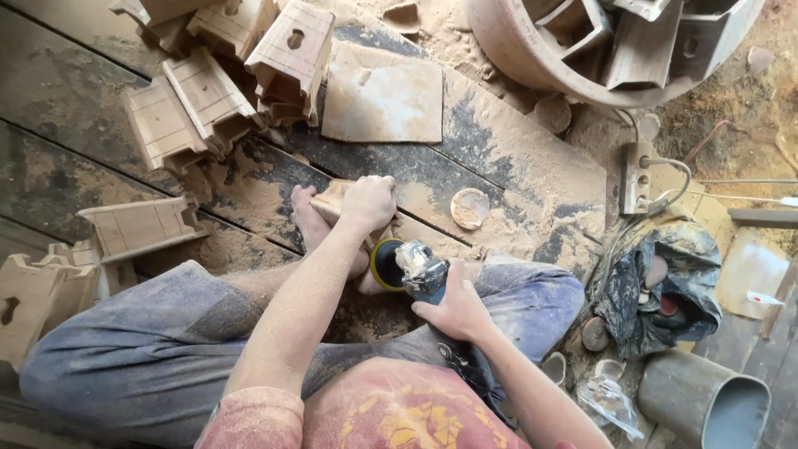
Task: Using a handheld power sander to smooth the surfaces and edges of small decorative wooden pieces while sitting on the workshop floor.
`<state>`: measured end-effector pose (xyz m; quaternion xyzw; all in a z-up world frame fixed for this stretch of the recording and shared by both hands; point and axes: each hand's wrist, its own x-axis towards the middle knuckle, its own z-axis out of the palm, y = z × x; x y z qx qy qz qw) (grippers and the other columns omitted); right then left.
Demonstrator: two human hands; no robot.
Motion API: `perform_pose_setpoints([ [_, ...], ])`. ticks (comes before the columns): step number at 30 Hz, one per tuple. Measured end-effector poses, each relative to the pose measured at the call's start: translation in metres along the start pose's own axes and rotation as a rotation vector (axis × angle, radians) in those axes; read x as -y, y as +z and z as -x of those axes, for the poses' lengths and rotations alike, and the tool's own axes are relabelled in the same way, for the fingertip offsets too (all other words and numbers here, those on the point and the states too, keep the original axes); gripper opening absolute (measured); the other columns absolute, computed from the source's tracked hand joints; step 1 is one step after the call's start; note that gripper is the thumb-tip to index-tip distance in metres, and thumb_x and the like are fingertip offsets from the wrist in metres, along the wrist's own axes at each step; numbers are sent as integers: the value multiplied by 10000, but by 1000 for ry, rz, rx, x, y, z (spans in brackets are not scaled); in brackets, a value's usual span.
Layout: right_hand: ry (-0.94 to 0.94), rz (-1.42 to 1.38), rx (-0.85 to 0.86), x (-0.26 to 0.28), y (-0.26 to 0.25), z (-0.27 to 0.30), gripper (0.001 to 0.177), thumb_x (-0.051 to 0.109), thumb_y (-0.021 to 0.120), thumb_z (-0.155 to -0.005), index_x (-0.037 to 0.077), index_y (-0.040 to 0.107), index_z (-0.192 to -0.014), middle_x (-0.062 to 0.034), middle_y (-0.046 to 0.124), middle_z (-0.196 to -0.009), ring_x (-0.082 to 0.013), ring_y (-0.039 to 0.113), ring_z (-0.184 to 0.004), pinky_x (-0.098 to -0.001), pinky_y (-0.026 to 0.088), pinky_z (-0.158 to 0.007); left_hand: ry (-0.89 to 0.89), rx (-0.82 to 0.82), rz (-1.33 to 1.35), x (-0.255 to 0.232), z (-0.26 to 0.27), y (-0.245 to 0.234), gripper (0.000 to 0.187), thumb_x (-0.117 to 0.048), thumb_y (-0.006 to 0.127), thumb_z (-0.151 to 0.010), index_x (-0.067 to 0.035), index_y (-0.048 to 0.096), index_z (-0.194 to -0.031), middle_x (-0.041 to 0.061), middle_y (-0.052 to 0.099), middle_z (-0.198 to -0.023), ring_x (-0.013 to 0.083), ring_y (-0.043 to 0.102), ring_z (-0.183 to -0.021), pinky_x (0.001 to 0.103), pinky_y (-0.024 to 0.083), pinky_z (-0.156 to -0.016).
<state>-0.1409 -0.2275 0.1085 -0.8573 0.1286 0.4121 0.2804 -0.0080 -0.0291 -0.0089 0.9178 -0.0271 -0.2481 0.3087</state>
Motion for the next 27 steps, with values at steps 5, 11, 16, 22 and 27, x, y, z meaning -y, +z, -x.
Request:
perform_pose_setpoints([
  [5, -25, 13, -8, 5, 0, 3, 825, 366, 849, -696, 93, 347, -1290, -318, 647, -1207, -448, 633, -1205, -548, 527, -1026, 7, -23, -8, 0, 5, 0, 325, -203, 442, -938, -121, 734, -1054, 187, 731, -1072, 428, 699, -1070, 558, 601, -895],
  [11, -15, -49, -94, 1, -15, 18, 787, 334, 820, -708, 70, 354, -1285, -271, 661, -1216, -414, 662, -1139, -517, 531, -973, -30, 71, 54, 14, 8, -38, 374, -117, 487, -824, -210, 740, -1082, 109, 743, -1087, 342, 721, -1007, 452, 583, -861],
  [16, 101, -103, -182, -30, -25, 13, 729, 364, 789, -726, 58, 354, -1226, -184, 650, -1185, -305, 674, -1044, -467, 563, -888, 34, -116, 83, 70, 11, -33, 387, 11, 430, -760, -118, 648, -1053, 158, 677, -1107, 386, 636, -1002, 502, 514, -800],
  [22, 118, -125, -191, -43, -23, -2, 782, 420, 808, -704, 53, 366, -1236, -224, 639, -1168, -334, 645, -1033, -450, 512, -895, -74, -222, 42, 89, 47, -9, 183, -85, 475, -812, -135, 563, -964, 96, 615, -973, 351, 653, -893, 491, 458, -784],
  [27, 93, -189, -126, -50, -19, -12, 946, 405, 902, -654, 109, 358, -1369, -299, 650, -1276, -435, 620, -1237, -542, 506, -1062, -156, 34, -56, 69, 62, -46, 414, -472, 676, -844, -287, 606, -1207, 82, 625, -1203, 404, 658, -1168, 584, 548, -990],
])
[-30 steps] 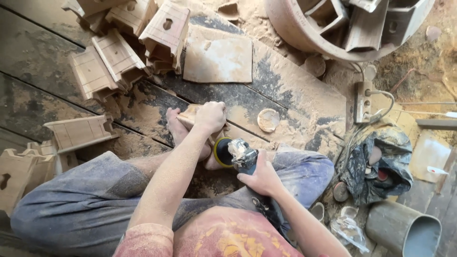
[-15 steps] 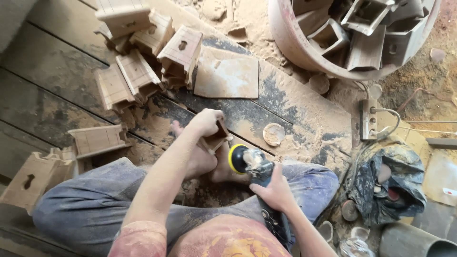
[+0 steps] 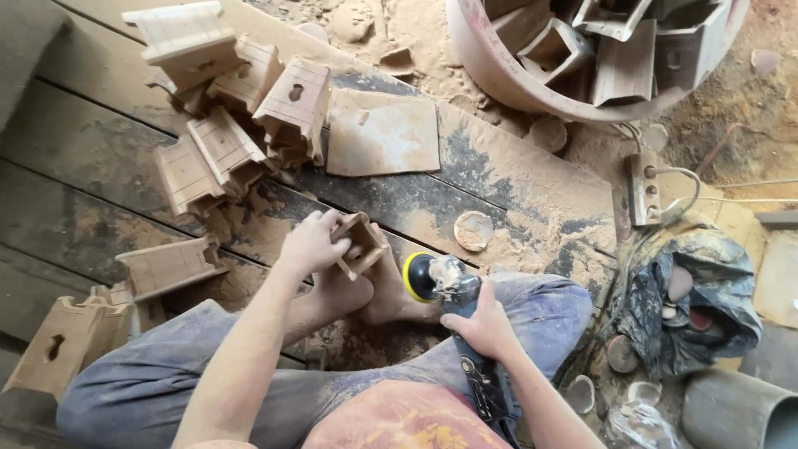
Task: Using a handheld power sander to smooth the surfaces and edges of small decorative wooden pieces while sitting on the workshop floor.
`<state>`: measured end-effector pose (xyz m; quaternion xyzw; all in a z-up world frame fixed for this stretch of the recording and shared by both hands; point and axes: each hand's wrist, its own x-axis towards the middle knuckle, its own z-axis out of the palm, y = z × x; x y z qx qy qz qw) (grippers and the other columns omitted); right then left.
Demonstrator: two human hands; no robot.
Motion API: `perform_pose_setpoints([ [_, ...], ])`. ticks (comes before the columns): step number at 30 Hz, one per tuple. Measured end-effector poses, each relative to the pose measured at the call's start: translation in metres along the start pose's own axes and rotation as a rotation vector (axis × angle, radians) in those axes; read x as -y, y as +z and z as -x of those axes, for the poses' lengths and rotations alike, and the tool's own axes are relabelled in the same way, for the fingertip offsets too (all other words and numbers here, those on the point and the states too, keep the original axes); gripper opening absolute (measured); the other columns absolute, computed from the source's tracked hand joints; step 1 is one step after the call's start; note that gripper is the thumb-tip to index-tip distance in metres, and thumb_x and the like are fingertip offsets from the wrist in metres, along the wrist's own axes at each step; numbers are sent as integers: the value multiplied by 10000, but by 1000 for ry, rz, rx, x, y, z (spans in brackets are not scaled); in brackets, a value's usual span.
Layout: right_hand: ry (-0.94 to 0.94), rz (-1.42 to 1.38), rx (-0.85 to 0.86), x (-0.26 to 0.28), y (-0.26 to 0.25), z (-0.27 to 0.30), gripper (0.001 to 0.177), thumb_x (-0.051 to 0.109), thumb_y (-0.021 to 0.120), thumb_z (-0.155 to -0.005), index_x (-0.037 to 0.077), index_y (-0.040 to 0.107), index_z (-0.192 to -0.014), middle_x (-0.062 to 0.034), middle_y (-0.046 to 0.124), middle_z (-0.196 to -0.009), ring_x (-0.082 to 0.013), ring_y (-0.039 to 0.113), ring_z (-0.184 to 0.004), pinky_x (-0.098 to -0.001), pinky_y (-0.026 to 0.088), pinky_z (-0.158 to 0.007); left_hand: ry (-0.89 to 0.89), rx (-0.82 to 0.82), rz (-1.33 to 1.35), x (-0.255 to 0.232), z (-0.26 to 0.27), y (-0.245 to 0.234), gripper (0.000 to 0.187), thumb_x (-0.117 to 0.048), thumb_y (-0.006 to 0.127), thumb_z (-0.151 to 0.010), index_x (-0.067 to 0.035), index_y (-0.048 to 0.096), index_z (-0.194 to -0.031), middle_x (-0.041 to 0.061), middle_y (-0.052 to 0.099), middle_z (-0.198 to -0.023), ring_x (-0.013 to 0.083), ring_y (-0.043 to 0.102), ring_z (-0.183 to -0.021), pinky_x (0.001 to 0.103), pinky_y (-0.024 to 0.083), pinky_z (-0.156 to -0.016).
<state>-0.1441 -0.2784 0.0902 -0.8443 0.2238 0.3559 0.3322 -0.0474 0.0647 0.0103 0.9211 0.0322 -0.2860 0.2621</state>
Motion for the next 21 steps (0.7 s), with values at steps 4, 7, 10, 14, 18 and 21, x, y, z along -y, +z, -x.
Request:
perform_pose_setpoints([
  [4, 9, 48, 31, 0, 5, -8, 970, 410, 896, -665, 145, 332, -1408, -295, 636, -1292, -421, 610, -1254, -530, 499, -1087, 294, -121, 378, -14, -26, -8, 383, -388, 666, -921, -150, 703, -1219, 222, 674, -1240, 476, 605, -1220, 589, 501, -1038],
  [7, 17, 57, 33, 12, 1, -4, 986, 407, 892, -664, 149, 322, -1426, -302, 628, -1300, -430, 602, -1263, -533, 490, -1098, 111, 109, 498, -33, -35, -7, 326, -467, 589, -950, -241, 788, -1074, 147, 776, -1071, 381, 687, -1137, 491, 528, -987],
  [10, 11, 74, 48, 21, 0, 0, 917, 409, 879, -669, 113, 348, -1355, -308, 649, -1246, -437, 626, -1228, -537, 507, -1065, 125, 136, 448, -42, -28, 2, 227, -401, 628, -946, -261, 799, -997, 109, 790, -921, 319, 747, -973, 437, 566, -868],
  [14, -42, 70, 66, 27, 4, -9, 899, 384, 859, -685, 132, 329, -1367, -290, 651, -1244, -431, 627, -1223, -531, 521, -1039, 180, 134, 413, -51, -15, -11, 224, -368, 617, -967, -231, 788, -1016, 146, 774, -930, 352, 736, -966, 449, 561, -846],
  [18, -61, 167, 95, 51, 2, 0, 841, 391, 843, -708, 110, 345, -1325, -315, 638, -1221, -449, 626, -1212, -541, 518, -1031, 298, 110, 394, -50, -12, -8, 214, -263, 610, -982, -124, 760, -1046, 225, 744, -978, 427, 706, -995, 510, 542, -848],
  [21, -57, 190, 103, 45, 10, -1, 865, 375, 827, -711, 131, 309, -1359, -311, 635, -1228, -453, 620, -1219, -545, 517, -1035, 312, 95, 351, -65, 10, -38, 199, -372, 629, -977, -246, 779, -1008, 93, 756, -958, 328, 723, -977, 440, 559, -849],
])
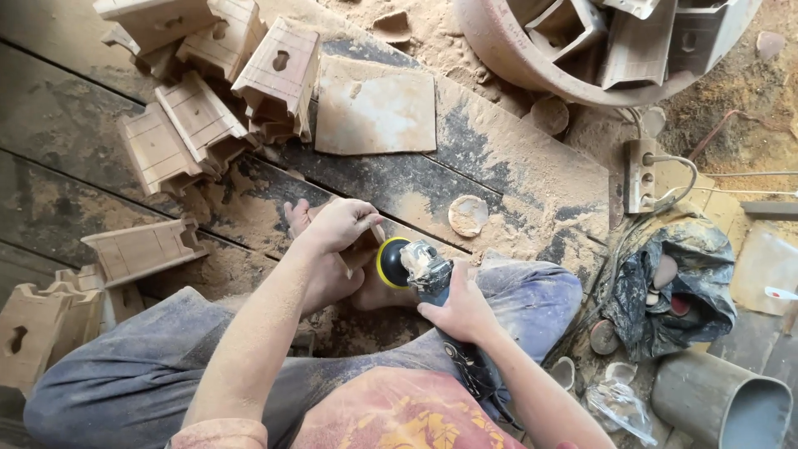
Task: Using a handheld power sander to smooth the surfaces and edges of small decorative wooden pieces while sitting on the workshop floor.
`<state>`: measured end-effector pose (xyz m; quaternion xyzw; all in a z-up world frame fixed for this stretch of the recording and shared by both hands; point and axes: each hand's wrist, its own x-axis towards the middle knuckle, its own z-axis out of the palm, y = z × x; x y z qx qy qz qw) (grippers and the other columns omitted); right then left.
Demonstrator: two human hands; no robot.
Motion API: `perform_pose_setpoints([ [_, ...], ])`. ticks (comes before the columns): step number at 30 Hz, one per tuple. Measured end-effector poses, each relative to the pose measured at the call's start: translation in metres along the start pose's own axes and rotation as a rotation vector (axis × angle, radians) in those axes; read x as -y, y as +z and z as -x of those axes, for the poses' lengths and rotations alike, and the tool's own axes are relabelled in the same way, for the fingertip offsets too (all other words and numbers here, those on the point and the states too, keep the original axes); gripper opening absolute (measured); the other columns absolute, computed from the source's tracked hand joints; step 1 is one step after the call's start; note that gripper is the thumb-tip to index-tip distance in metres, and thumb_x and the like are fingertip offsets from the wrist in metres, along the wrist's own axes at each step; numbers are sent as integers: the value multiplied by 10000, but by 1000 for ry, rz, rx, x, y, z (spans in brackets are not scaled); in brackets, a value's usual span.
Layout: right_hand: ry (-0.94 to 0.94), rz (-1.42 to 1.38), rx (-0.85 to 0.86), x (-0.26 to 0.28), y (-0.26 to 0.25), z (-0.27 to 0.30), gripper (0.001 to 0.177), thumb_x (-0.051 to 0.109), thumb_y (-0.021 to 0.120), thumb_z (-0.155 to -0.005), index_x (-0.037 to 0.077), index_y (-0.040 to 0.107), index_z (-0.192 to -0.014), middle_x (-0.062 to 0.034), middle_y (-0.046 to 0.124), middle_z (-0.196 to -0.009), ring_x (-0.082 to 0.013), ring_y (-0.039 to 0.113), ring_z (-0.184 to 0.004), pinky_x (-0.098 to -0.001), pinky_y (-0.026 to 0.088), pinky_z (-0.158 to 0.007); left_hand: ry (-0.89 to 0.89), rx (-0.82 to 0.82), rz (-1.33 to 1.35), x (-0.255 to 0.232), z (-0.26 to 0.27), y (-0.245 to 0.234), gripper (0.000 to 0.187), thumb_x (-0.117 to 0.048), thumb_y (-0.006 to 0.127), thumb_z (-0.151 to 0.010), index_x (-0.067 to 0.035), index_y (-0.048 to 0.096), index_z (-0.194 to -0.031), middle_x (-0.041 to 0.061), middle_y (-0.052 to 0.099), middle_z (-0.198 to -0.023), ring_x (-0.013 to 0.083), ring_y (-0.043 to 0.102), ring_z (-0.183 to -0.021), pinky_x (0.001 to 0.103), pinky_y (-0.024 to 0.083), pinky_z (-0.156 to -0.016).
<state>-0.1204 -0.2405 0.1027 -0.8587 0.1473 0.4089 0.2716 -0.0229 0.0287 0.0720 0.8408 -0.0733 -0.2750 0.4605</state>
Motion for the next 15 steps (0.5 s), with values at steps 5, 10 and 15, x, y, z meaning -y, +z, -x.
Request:
perform_pose_setpoints([
  [5, 28, 55, -8, 3, 5, 0, 845, 405, 821, -715, 125, 311, -1329, -315, 634, -1223, -463, 624, -1207, -555, 516, -1036, 27, 26, -21, 47, -29, 39, 207, -392, 618, -992, -260, 776, -1017, 58, 751, -980, 309, 716, -1005, 438, 555, -877],
  [10, 41, 65, -23, -1, 10, -3, 875, 422, 826, -697, 154, 296, -1339, -304, 644, -1203, -456, 633, -1195, -555, 526, -1020, 31, 32, -46, 61, -39, 50, 223, -410, 616, -994, -251, 772, -1014, 55, 750, -991, 309, 722, -998, 446, 567, -883],
  [15, 53, 98, -29, 7, 10, -4, 870, 443, 815, -709, 153, 299, -1346, -304, 639, -1215, -458, 626, -1207, -550, 515, -1043, 18, 37, -76, 74, -47, 61, 247, -450, 597, -1000, -274, 770, -1006, 18, 750, -995, 294, 724, -987, 452, 566, -899],
])
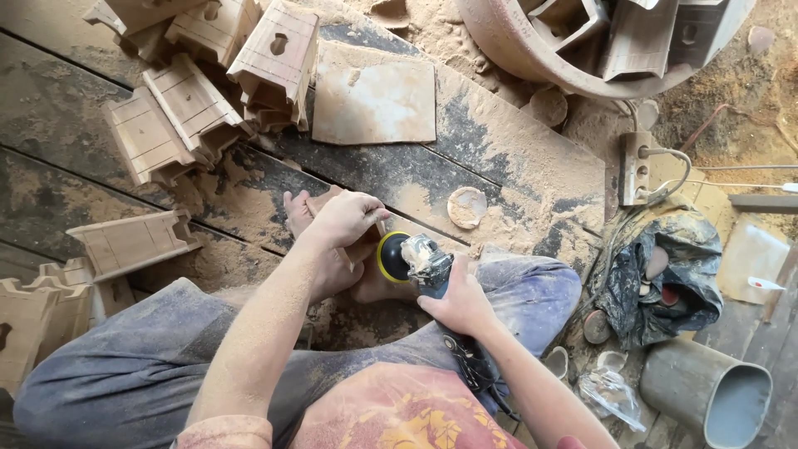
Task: Using a handheld power sander to smooth the surfaces and edges of small decorative wooden pieces while sitting on the workshop floor.
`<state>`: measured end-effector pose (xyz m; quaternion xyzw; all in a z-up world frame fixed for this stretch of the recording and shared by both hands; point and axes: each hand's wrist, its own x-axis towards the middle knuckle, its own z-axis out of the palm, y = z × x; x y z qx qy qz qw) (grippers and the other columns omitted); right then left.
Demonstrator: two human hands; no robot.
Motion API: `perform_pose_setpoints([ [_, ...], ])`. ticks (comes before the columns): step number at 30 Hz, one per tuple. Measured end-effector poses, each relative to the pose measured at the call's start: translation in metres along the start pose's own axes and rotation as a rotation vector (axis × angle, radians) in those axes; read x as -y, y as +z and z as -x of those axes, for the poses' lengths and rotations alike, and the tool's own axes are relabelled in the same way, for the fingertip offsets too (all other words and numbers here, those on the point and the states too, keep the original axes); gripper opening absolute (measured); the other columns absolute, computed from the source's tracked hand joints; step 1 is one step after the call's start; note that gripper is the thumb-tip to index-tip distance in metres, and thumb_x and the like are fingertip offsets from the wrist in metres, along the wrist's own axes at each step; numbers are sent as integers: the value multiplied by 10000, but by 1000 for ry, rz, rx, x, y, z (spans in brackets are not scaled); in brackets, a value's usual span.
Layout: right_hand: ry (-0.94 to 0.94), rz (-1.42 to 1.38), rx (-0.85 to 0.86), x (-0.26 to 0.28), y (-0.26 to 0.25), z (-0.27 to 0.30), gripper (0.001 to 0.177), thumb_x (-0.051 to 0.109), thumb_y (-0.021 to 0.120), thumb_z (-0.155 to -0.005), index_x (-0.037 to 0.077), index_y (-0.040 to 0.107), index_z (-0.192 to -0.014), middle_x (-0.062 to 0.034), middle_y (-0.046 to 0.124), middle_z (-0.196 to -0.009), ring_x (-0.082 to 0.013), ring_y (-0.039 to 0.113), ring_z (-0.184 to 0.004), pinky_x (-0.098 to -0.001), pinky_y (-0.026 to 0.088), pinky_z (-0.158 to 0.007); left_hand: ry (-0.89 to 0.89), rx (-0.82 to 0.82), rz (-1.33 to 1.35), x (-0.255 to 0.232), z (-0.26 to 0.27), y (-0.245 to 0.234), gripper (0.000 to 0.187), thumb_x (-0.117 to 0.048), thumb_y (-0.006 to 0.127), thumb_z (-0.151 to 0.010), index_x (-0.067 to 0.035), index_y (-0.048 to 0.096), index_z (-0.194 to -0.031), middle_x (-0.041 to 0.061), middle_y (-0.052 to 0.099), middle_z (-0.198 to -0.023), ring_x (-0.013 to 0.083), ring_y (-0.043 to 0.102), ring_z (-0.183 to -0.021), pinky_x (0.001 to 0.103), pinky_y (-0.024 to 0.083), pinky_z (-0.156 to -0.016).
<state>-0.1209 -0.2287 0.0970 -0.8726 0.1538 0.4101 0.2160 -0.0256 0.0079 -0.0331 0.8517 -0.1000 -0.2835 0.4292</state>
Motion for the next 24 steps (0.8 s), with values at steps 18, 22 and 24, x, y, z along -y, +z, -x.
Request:
perform_pose_setpoints([
  [18, 13, -40, 3, -4, -4, -5, 876, 409, 800, -718, 119, 283, -1362, -303, 599, -1295, -451, 594, -1259, -546, 484, -1098, 42, -53, -58, -1, -4, 9, 284, -421, 561, -1016, -213, 753, -987, 78, 742, -993, 333, 710, -1030, 491, 578, -892],
  [22, 0, -75, -13, -7, -5, 1, 889, 416, 805, -711, 128, 289, -1375, -302, 621, -1257, -454, 606, -1239, -554, 494, -1076, 46, -64, -65, 0, -4, 8, 282, -426, 567, -1009, -220, 759, -996, 82, 746, -995, 332, 711, -1034, 496, 576, -898],
  [24, -18, -67, -2, 3, -5, 7, 837, 402, 795, -734, 79, 286, -1315, -336, 610, -1257, -485, 597, -1236, -578, 491, -1067, 51, -78, -77, -2, -4, 9, 283, -423, 559, -1012, -222, 757, -990, 77, 750, -997, 328, 711, -1036, 493, 577, -895],
])
